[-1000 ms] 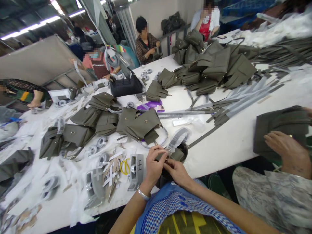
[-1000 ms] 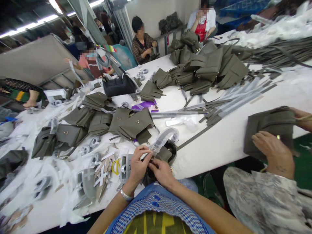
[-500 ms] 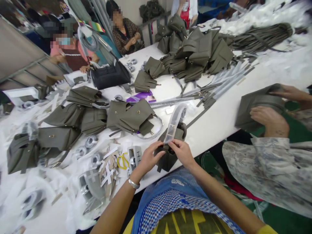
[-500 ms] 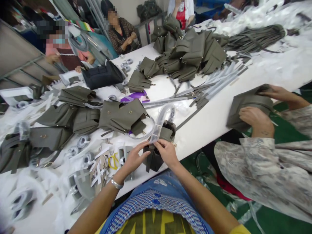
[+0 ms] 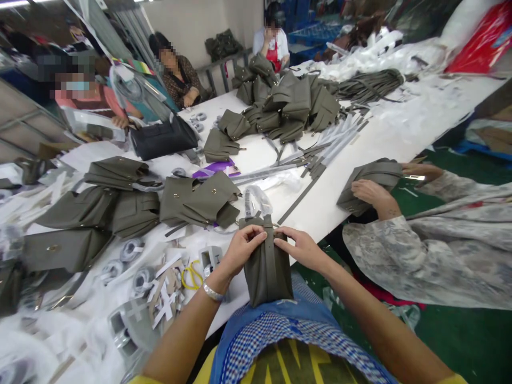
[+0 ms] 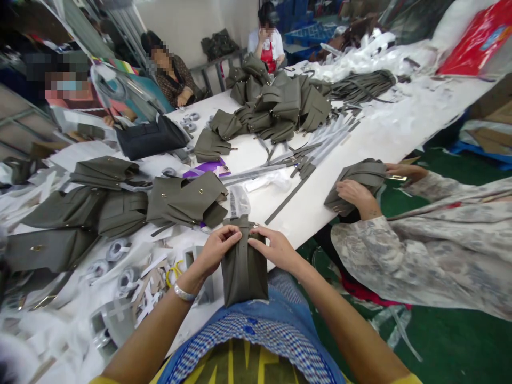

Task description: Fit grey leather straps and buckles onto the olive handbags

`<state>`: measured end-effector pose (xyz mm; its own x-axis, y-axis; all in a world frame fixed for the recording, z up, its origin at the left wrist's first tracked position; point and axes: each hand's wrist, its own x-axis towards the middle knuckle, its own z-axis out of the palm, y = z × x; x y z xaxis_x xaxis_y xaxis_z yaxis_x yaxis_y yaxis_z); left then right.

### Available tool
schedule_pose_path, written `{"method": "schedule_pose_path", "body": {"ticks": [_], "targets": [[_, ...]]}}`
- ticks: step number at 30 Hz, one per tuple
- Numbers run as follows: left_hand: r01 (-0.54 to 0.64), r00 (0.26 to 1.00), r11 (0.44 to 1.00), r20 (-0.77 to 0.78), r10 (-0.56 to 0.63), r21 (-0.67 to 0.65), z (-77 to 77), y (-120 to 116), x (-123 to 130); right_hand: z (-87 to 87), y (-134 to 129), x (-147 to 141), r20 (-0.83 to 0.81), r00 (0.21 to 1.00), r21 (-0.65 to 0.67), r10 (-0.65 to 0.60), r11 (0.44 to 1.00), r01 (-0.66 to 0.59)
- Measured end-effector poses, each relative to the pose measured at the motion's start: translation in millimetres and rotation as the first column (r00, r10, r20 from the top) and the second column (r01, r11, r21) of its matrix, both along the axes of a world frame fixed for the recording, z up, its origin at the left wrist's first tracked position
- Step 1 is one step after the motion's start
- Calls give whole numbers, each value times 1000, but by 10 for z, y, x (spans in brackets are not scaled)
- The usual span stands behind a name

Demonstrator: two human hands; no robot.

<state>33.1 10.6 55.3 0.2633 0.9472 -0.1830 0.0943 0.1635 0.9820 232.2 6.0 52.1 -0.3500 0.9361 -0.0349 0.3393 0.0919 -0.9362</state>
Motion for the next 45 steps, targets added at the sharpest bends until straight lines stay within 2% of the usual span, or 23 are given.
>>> {"method": "schedule_pose_path", "body": {"ticks": [3,6,9,11,13,15,19,22,27,32,36,45], "targets": [[-7,1000,1000,-29,7,15,-45,-24,-6,23,-13,60,-1,993,-6,115,993,-115],[-23,990,993,-137,39,118,-5,-66,-11,72,37,69,-27,984,-48,179,983,-180],[-103,933,938,-295,206,330,74,-184,-10,87,90,52,-49,983,-70,176,981,-179],[-122,888,913,-368,276,389,122,-294,-6,77,117,34,-56,982,-68,180,981,-183],[-119,896,940,-374,241,321,145,-390,-3,62,143,14,-54,980,-54,193,979,-195],[-137,933,967,-300,198,215,139,-442,-8,46,174,-6,-36,976,-47,214,975,-215],[-201,969,978,-134,206,50,94,-430,-58,14,239,-27,11,963,-59,268,962,-267],[-199,973,980,-125,196,-15,98,-420,-97,-9,268,-43,-6,953,-59,303,951,-303],[-118,971,993,-213,111,-22,141,-461,-79,-2,265,-109,12,972,-73,237,969,-235],[-162,917,979,-346,196,124,135,-459,-35,31,242,-131,43,975,-63,217,975,-215],[-188,923,968,-308,231,164,120,-419,-32,32,219,-101,22,977,-49,214,976,-212],[-172,951,981,-243,189,93,87,-292,-79,56,192,-66,44,967,-13,251,968,-250]]}}
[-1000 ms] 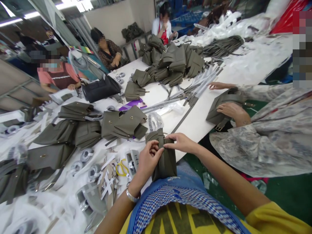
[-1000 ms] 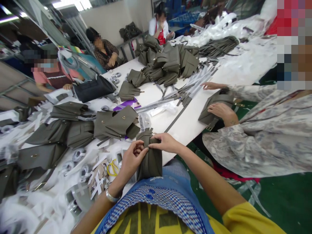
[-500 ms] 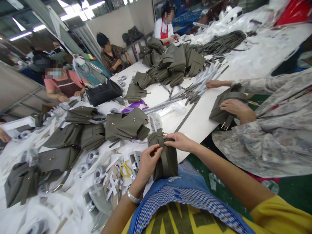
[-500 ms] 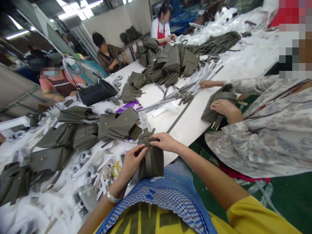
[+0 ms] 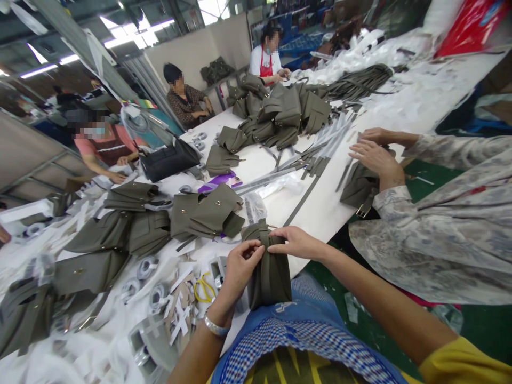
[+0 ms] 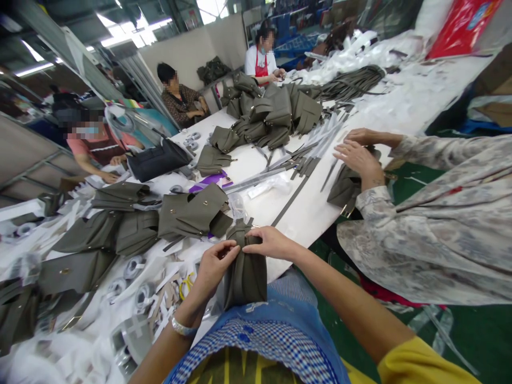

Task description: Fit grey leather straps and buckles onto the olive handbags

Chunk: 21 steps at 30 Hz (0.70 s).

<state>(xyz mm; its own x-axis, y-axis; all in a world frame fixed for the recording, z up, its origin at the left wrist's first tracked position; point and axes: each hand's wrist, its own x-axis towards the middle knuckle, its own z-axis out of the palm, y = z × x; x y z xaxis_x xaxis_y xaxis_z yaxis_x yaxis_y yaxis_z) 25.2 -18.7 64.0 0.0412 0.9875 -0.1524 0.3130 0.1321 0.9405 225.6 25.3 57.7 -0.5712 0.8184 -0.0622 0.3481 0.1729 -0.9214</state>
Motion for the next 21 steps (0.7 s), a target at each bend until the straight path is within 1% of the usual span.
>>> {"method": "schedule_pose_path", "body": {"ticks": [7,10,14,17,21], "targets": [[17,997,998,79,-12,-65,50,34,11,9,-11,5,-62,998,-33,-3,999,1],[23,994,994,111,-11,-103,42,57,17,-20,-3,-4,-57,998,-33,-14,999,12],[43,992,995,119,-31,-94,25,107,18,-33,1,-13,-35,999,-21,-13,1000,12],[79,991,993,116,-68,-92,23,136,7,-14,-24,-22,-21,999,-18,-49,999,49],[116,984,986,147,-98,-122,38,146,-32,20,-76,-42,-56,994,-65,-88,994,85]]}}
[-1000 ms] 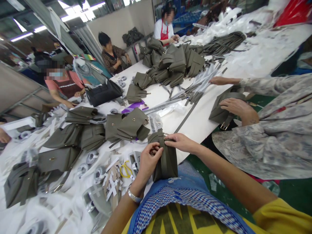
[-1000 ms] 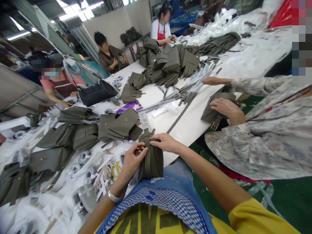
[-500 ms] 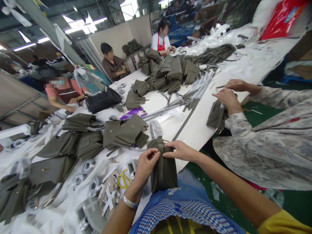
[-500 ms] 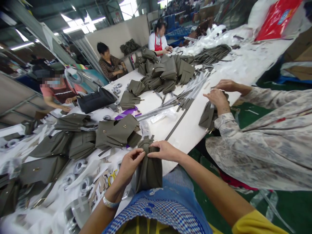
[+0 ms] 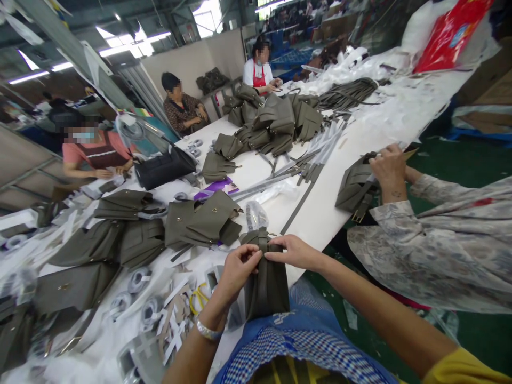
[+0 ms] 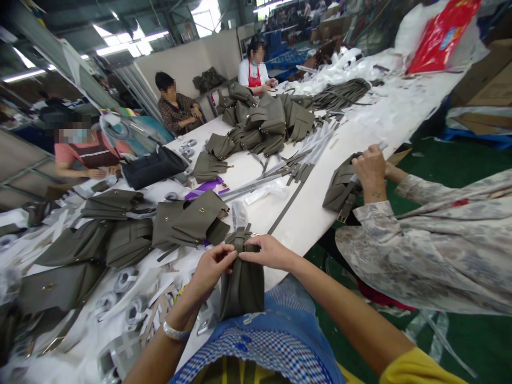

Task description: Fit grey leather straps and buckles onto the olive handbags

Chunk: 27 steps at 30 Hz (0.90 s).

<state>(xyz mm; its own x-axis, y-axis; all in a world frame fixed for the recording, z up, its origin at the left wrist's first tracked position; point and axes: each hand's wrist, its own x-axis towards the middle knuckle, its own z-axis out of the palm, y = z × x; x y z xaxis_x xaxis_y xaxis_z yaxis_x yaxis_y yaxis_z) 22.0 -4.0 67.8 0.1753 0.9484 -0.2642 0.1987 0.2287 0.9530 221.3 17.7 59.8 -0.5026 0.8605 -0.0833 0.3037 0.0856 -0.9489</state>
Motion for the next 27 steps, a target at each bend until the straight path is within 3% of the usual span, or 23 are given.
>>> {"method": "schedule_pose_path", "body": {"ticks": [7,13,22,27], "targets": [[122,992,992,5,-122,14,93,37,-39,7,-49,-33,-12,999,-61,-52,997,51],[156,988,987,-24,-156,43,94,42,-43,22,-88,-102,43,989,-57,-142,988,144],[139,990,990,-39,-138,35,7,36,-25,-91,-213,-223,-27,963,-169,-267,951,259],[113,986,976,-140,-87,188,-84,13,18,-85,-234,-209,-19,942,-163,-336,930,329]]}}
